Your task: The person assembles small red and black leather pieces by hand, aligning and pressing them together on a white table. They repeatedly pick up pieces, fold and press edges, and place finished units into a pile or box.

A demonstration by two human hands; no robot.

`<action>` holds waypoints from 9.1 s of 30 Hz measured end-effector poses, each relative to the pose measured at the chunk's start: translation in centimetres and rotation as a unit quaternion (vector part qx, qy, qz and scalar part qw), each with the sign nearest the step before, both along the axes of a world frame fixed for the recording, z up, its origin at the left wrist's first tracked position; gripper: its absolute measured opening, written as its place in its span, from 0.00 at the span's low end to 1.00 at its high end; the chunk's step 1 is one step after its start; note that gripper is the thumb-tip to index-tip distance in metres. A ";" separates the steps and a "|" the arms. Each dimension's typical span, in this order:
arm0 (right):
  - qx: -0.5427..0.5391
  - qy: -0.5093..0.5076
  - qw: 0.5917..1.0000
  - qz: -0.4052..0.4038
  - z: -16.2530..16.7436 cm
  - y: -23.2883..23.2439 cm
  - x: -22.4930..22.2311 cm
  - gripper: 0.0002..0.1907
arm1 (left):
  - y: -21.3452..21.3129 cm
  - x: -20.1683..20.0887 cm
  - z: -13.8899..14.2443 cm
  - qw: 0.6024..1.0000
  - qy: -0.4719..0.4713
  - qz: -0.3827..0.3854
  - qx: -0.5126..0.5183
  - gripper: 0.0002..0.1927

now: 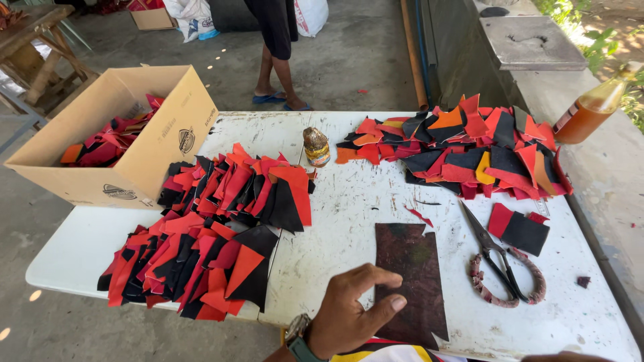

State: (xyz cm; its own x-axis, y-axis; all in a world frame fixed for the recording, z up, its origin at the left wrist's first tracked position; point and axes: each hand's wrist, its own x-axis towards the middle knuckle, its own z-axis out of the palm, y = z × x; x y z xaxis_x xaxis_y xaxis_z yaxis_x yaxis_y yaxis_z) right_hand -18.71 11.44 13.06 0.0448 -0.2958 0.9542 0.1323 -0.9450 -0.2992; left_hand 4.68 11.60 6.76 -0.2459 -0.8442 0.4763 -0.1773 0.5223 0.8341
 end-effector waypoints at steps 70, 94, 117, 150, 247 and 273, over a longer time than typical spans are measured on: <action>0.278 0.511 0.792 -0.187 -11.5 -4.2 3.7 0.33 | -11.2 8.3 -6.4 0.965 0.129 0.047 0.223 0.07; 0.416 0.360 0.809 -0.207 -9.7 -6.2 -2.0 0.24 | -3.9 0.7 -6.5 0.940 -0.292 0.089 0.151 0.32; 0.499 0.341 0.592 -0.533 -12.0 -14.9 -18.2 0.34 | -4.1 1.1 -7.5 0.943 -0.289 0.093 0.138 0.30; 0.568 -0.022 0.726 0.386 -13.3 -13.0 -1.2 0.28 | -11.7 -2.4 -10.1 0.852 0.438 -0.044 0.284 0.13; 0.684 0.137 0.704 0.131 -13.1 -14.9 -0.6 0.21 | -13.5 3.2 -11.7 0.868 0.289 -0.105 0.390 0.13; 0.589 0.033 0.803 0.087 -8.6 -8.6 2.7 0.19 | -8.2 -2.2 -6.1 0.890 0.420 -0.056 0.169 0.10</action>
State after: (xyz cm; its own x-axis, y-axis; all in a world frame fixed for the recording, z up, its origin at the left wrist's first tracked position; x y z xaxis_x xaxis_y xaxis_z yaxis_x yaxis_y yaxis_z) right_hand -15.97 2.86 4.42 0.2223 -0.9749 0.0117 0.1792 0.0290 -0.9834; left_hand 2.43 3.38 0.65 -0.0152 -0.9668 0.2552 0.6213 0.1908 0.7600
